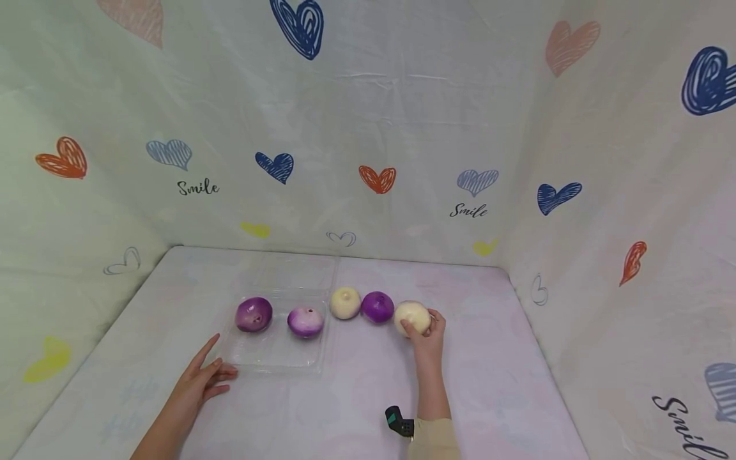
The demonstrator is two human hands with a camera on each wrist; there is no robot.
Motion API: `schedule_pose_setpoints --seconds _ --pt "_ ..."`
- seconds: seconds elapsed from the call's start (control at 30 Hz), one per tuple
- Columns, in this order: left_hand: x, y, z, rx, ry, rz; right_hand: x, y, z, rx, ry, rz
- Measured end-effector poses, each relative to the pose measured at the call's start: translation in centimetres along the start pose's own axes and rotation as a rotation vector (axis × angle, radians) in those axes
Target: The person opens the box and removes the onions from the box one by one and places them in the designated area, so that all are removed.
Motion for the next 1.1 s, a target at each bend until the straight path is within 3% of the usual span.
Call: schedule_pose_setpoints --seconds 0.63,0.87,1.1 --pt "0.2 0.1 0.0 0.001 0.005 -0.009 -2.1 -0.3 -1.8 0.053 -0.020 -0.079" --pt "0.1 0.0 0.0 -0.002 0.012 -0.012 -1.9 -0.1 -1.9 0.196 0.011 -0.122" --pt "0.0 -0.1 -0.1 -0.009 0.008 -0.012 -1.7 -0.3 -1.8 0.217 0.034 -0.164"
Point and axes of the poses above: each hand's wrist, its own x-axis away from the middle knuckle, its own y-axis out of the back of the hand, z = x × y, the point moved 2 cm from there along -x, towards the middle knuckle, and after that the axes turned 4 degrees about -z, right-handed, at the moved point
